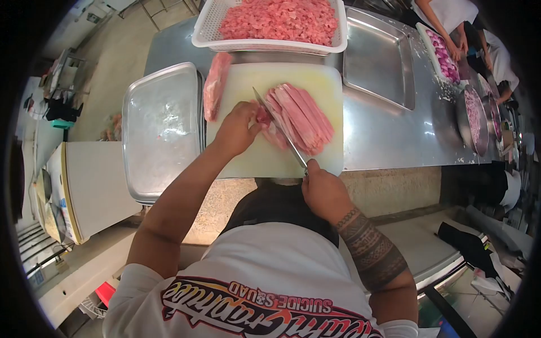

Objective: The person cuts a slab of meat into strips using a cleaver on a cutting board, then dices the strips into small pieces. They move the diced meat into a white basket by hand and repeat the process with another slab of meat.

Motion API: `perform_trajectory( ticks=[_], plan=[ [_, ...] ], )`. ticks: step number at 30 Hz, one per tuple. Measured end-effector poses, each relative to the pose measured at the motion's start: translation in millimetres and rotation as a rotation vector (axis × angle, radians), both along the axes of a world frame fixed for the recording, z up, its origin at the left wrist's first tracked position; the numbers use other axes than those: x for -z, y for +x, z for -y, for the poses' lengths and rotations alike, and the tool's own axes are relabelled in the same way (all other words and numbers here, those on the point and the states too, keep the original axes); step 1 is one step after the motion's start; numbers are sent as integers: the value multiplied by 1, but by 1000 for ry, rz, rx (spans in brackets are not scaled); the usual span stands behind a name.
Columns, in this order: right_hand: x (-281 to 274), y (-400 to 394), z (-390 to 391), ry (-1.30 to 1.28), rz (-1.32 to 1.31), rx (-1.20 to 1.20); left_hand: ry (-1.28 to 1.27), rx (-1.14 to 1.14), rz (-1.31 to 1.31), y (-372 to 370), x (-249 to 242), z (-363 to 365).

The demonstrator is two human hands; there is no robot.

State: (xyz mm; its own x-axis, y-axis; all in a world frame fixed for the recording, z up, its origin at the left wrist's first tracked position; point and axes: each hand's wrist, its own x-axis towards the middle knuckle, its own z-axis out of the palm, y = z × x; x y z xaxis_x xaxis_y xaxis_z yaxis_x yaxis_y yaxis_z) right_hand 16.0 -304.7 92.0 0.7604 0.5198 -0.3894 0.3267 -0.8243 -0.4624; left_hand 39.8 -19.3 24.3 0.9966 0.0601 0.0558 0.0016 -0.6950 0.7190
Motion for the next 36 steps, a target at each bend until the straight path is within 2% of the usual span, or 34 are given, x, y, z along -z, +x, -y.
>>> perform_trajectory(
  ticks=[7,10,12,13,16,19,22,25,26,29,31,34,36],
  plan=[
    [-50,-6,18,53,-67,15,148,-55,-72,7,-2,15],
    [-60,-7,25,9,-127,-2,161,23,-147,7,0,11],
    [-60,-3,19,-23,-117,-29,126,-14,-58,6,6,13],
    [-59,1,14,-38,-114,-45,108,-35,-16,6,10,13],
    [-33,10,-10,-10,-55,-89,154,18,-126,6,12,10],
    [23,20,-37,222,145,-74,167,-129,-65,15,29,-3],
    [17,43,-79,121,85,-100,214,-93,64,30,40,-36],
    [11,46,-77,133,85,-97,-122,-192,-43,40,9,-33],
    [6,45,-74,128,77,-101,-87,-209,-76,42,-4,-26],
    [-19,31,-58,103,32,-103,97,-112,2,35,14,-23],
    [-28,24,-53,94,-9,-98,91,-108,39,30,21,-18],
    [-24,24,-61,109,-5,-95,128,-108,74,30,23,-19],
    [10,28,-73,111,44,-96,162,-81,71,30,31,-23]
  ],
)
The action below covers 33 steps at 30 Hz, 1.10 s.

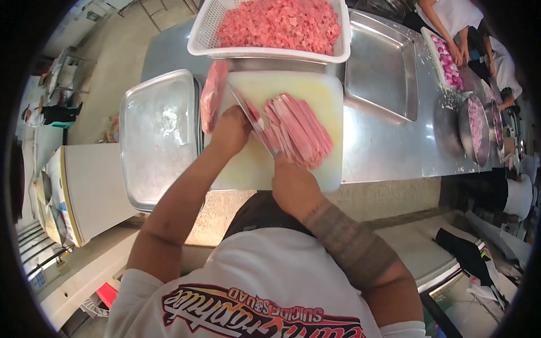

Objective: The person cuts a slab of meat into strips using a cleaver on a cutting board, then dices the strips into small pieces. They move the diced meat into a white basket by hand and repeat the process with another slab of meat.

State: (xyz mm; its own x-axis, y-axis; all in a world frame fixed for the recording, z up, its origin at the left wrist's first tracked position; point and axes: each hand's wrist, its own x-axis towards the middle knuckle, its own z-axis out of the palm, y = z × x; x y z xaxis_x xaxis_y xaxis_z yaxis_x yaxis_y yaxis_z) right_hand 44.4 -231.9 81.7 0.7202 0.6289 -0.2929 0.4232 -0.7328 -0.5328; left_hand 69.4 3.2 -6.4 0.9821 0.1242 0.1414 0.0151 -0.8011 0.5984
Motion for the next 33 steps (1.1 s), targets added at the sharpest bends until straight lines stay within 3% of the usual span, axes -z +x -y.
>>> perform_trajectory(
  ticks=[2,10,16,23,26,33],
  plan=[
    [14,-1,-6,-8,-3,12,33,61,-9,5,17,-12],
    [-2,-4,3,25,8,60,-4,19,57,0,-3,-2],
    [23,28,2,152,14,98,-54,-29,9,-7,-17,3],
    [7,-16,27,29,-23,180,-20,-225,-18,-36,2,-20],
    [-1,-14,20,-16,-6,131,-43,-141,123,-30,-2,-14],
    [7,-9,7,26,31,84,-117,-122,-106,0,-21,10]
  ],
)
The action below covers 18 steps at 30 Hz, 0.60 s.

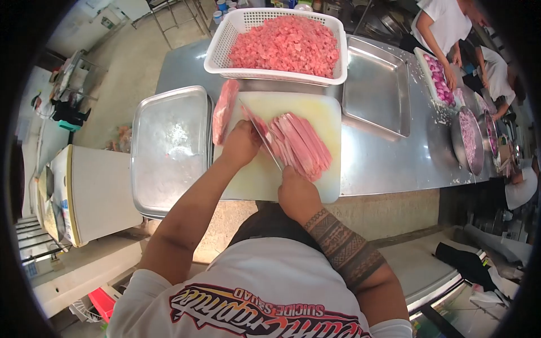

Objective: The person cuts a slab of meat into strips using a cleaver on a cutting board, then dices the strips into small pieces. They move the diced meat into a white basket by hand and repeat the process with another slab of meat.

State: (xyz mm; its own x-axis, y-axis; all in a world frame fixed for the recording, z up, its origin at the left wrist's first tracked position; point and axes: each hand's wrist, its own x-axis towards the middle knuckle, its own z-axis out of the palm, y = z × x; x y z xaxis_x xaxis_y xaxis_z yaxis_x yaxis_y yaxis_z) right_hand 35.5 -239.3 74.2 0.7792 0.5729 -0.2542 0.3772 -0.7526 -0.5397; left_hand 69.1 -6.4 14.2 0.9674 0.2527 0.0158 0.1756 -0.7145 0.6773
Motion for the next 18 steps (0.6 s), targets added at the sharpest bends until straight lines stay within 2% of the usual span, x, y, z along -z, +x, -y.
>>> perform_trajectory(
  ticks=[4,12,16,18],
  plan=[
    [0,11,-8,-63,-46,-41,35,-2,16,2,4,-2],
    [14,59,-47,67,-33,-56,10,56,49,5,10,-7],
    [20,63,-26,143,-8,-36,2,-37,12,2,16,-17],
    [13,53,-5,66,-50,-9,54,-132,-34,-10,21,-21]
  ],
)
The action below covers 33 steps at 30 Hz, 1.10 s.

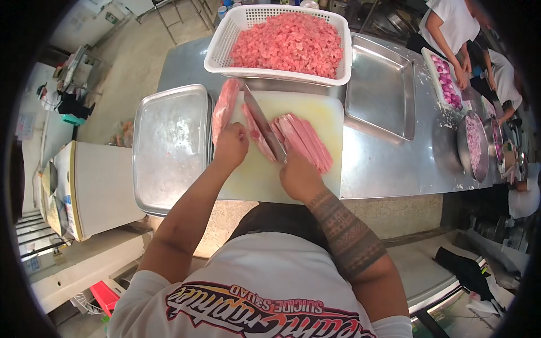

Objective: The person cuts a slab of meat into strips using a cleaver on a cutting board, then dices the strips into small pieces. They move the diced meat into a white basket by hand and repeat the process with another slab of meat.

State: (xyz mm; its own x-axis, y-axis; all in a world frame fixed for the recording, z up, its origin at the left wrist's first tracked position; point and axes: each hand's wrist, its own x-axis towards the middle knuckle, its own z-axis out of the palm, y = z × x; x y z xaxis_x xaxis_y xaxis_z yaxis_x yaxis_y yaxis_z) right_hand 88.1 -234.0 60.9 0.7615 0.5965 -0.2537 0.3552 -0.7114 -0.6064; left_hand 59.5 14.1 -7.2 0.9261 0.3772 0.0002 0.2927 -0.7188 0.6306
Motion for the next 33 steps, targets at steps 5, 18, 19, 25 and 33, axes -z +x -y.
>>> perform_trajectory(
  ticks=[5,18,19,25,33],
  plan=[
    [-15,-21,11,-96,-65,10,137,167,33,-24,-33,19],
    [-3,-13,-20,-11,-24,4,6,145,138,-2,-4,13],
    [-1,-10,-23,-6,-20,2,27,139,139,0,-3,11],
    [-4,9,-21,16,8,-39,79,163,55,14,-7,-3],
    [-59,-21,6,-108,-91,-52,145,152,-47,36,-4,-15]
  ],
)
